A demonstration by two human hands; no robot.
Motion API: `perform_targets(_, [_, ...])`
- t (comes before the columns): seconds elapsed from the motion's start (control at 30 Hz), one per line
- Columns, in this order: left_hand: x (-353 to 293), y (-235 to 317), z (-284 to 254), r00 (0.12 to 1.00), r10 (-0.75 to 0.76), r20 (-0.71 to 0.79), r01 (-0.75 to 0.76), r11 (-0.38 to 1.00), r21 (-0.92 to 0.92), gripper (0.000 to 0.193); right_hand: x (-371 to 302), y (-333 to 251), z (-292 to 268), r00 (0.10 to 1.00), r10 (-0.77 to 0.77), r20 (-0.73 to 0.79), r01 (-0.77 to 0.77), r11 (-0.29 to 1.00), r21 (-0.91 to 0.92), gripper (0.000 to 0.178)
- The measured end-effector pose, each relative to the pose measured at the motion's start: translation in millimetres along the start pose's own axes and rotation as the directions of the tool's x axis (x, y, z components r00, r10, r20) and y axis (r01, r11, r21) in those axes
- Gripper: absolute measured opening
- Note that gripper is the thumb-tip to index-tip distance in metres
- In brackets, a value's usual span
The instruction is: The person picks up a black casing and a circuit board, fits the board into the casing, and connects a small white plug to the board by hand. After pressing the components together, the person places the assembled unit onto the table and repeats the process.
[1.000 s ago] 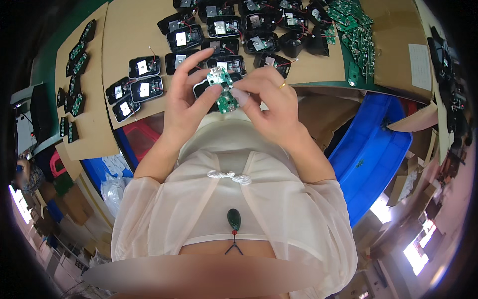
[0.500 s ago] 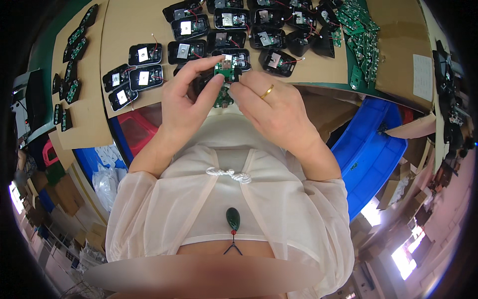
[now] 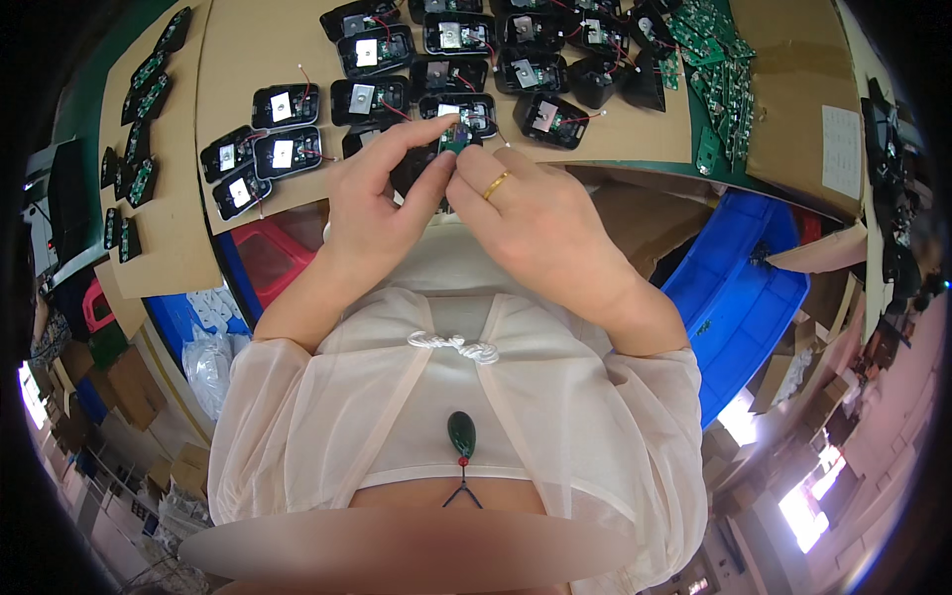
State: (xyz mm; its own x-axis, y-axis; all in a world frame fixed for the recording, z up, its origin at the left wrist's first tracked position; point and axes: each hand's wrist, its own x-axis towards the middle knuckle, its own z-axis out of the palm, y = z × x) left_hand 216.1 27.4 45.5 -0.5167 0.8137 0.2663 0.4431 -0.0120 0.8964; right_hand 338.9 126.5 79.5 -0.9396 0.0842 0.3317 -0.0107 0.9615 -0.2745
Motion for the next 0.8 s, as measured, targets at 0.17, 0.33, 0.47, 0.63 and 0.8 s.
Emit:
perform_targets(0.17, [-6, -8, 3, 0.964, -0.256, 0.074, 0.267, 0.937, -0.224, 0.023, -8, 5, 10, 1.000, 0.004, -0.023, -0.003, 0.999, 0.039, 0.022])
perform_targets(0.33, [-7, -11, 3, 0.945, -0.311, 0.105, 0.327, 0.884, -0.334, 0.023, -14, 10, 17, 0.986, 0.142, -0.081, -0.120, 0.964, 0.236, 0.019])
perform_targets(0.47, [-5, -10, 3, 0.971, -0.230, 0.063, 0.238, 0.937, -0.256, 0.023, -12, 4, 13, 0.979, 0.172, -0.107, -0.155, 0.976, 0.150, 0.022])
perform_targets(0.63, [-5, -4, 2, 0.982, -0.186, 0.034, 0.189, 0.970, -0.156, 0.023, -14, 5, 12, 0.986, 0.141, -0.092, -0.126, 0.980, 0.153, 0.022])
perform_targets(0.8, [-5, -3, 2, 0.986, -0.164, 0.036, 0.167, 0.980, -0.106, 0.023, -13, 3, 11, 0.988, 0.146, -0.057, -0.138, 0.982, 0.130, 0.021])
